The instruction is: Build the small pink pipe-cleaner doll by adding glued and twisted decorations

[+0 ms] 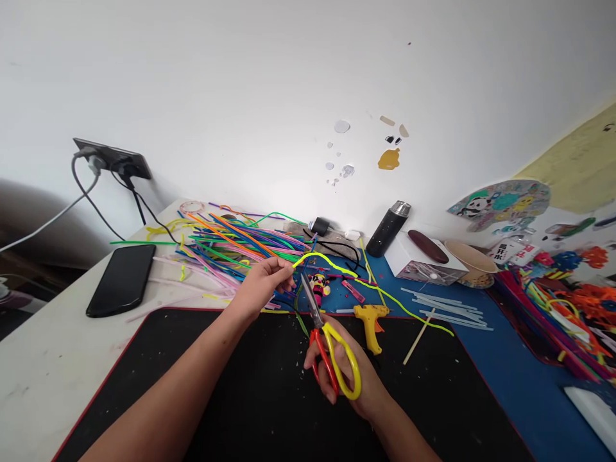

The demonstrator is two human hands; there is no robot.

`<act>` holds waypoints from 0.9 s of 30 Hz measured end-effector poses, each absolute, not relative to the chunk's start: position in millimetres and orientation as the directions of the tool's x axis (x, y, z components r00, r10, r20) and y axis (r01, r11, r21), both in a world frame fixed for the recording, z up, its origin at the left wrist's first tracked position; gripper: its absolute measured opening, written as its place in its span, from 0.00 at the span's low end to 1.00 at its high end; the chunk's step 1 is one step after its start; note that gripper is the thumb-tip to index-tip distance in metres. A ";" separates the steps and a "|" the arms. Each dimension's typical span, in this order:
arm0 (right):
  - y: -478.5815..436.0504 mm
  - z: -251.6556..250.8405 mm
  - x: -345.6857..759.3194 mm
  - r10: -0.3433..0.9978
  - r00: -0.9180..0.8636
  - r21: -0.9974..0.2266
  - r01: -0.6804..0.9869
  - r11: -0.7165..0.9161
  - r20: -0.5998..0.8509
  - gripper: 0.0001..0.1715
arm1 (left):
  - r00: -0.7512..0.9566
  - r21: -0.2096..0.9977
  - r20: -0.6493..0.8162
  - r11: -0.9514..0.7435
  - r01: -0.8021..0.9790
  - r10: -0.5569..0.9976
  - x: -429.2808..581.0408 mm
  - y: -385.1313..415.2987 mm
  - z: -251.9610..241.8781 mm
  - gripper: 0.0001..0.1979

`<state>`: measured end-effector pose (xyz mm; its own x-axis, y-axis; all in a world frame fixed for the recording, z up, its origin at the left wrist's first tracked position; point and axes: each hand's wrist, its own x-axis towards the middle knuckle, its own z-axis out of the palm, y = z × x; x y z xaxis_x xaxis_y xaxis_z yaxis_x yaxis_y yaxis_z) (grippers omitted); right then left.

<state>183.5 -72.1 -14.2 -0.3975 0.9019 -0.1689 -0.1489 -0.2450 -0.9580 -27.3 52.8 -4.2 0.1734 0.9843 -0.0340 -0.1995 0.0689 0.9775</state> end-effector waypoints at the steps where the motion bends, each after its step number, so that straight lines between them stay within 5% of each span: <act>1: -72.0 -15.1 184.0 0.902 -0.397 -0.962 -0.133 -0.239 -0.169 0.47 | 0.171 0.980 -0.027 0.060 -0.191 0.985 -27.1 52.7 -4.5 0.17; 27: -63.7 -21.5 177.9 0.930 -0.294 -0.969 -0.044 -0.243 -0.220 0.47 | 0.147 0.973 0.152 -0.174 0.152 0.977 -15.4 42.9 -17.7 0.08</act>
<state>177.9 -63.7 -21.5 -0.2939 0.9301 -0.2202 -0.0439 -0.2433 -0.9690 -15.4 42.9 -17.7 0.1471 0.9774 0.1520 0.1520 -0.1742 0.9729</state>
